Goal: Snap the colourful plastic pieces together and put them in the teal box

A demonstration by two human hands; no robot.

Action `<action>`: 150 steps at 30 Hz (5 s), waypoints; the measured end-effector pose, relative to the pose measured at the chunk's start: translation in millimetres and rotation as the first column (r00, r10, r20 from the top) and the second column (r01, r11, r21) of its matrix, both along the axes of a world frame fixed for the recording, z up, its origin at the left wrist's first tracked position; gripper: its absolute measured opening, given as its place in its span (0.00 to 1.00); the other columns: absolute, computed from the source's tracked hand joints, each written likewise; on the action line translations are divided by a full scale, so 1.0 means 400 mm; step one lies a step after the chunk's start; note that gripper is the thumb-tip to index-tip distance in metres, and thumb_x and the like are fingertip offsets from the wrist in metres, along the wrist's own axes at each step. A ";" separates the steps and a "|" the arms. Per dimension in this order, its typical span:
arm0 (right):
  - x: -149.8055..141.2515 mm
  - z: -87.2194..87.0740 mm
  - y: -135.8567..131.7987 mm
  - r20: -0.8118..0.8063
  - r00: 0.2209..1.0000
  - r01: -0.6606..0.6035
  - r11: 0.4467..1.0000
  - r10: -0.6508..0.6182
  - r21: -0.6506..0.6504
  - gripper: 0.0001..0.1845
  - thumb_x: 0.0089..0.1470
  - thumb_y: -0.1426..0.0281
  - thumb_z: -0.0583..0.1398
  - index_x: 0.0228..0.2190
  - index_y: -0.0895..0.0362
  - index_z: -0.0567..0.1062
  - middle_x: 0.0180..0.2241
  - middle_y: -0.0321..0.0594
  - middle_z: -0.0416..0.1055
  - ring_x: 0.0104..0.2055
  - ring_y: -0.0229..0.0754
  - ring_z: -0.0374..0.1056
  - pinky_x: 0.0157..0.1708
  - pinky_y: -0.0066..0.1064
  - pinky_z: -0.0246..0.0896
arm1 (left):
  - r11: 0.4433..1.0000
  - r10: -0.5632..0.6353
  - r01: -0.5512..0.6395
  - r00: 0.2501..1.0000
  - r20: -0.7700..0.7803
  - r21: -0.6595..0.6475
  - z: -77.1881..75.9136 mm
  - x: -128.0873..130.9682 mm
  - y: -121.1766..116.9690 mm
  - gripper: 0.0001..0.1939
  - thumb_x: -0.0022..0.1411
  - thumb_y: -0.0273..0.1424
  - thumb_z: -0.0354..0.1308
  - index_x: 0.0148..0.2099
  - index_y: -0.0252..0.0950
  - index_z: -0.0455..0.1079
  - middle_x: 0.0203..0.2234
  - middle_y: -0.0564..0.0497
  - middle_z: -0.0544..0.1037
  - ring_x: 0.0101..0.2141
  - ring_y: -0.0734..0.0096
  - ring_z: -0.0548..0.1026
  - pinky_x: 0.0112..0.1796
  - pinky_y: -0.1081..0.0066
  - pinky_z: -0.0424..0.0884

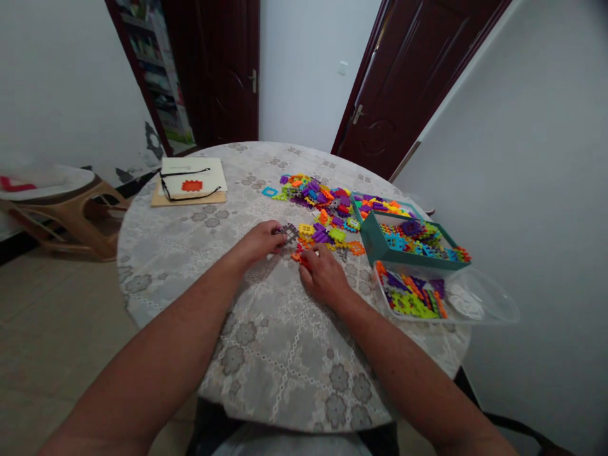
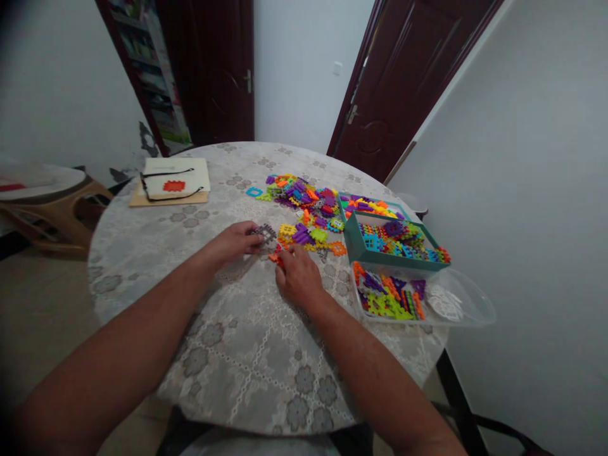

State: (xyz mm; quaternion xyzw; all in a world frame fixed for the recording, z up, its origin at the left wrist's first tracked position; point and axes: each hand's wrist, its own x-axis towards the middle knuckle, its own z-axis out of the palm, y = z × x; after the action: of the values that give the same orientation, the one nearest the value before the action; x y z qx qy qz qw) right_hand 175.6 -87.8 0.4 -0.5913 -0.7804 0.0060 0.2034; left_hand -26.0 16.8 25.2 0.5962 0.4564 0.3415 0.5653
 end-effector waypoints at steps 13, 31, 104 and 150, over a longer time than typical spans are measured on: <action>0.009 -0.021 0.004 -0.050 0.998 -0.032 0.999 0.032 0.004 0.23 0.62 0.73 0.59 0.58 0.58 0.72 0.51 0.52 0.71 0.54 0.52 0.67 0.55 0.41 0.65 | 0.922 -0.070 0.164 0.961 0.266 -0.350 0.015 0.028 -0.033 0.17 0.55 0.31 0.74 0.42 0.37 0.70 0.37 0.47 0.83 0.37 0.60 0.84 0.37 0.62 0.82; 0.072 0.052 -0.024 -0.105 0.995 -0.002 1.000 0.000 -0.023 0.21 0.63 0.75 0.57 0.57 0.55 0.70 0.52 0.48 0.76 0.51 0.48 0.72 0.50 0.36 0.67 | 0.998 -0.038 0.038 0.999 -0.001 -0.052 0.036 0.018 -0.009 0.17 0.55 0.37 0.71 0.43 0.38 0.73 0.32 0.51 0.82 0.33 0.63 0.82 0.31 0.70 0.78; 0.039 0.042 0.050 -0.114 0.992 0.054 0.998 -0.059 -0.045 0.09 0.63 0.70 0.55 0.39 0.54 0.76 0.34 0.40 0.78 0.36 0.45 0.70 0.39 0.31 0.59 | 0.743 -0.126 0.497 0.761 -0.637 0.447 0.023 0.010 -0.043 0.31 0.66 0.29 0.61 0.70 0.43 0.66 0.54 0.43 0.82 0.50 0.55 0.80 0.50 0.64 0.70; 0.076 0.052 0.290 0.219 0.911 0.382 0.915 -0.350 -0.129 0.18 0.67 0.71 0.58 0.57 0.61 0.71 0.51 0.57 0.78 0.54 0.52 0.73 0.53 0.39 0.64 | 0.692 -0.163 0.575 0.713 -0.682 0.436 0.007 0.006 -0.026 0.09 0.67 0.34 0.58 0.46 0.42 0.78 0.40 0.45 0.83 0.40 0.57 0.78 0.42 0.64 0.67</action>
State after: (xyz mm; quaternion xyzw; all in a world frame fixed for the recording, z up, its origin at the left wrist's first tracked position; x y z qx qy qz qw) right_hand 206.1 28.4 21.4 -0.7402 -0.6679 -0.0231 0.0739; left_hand -23.8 6.5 27.8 0.9060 0.3321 0.1385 0.2230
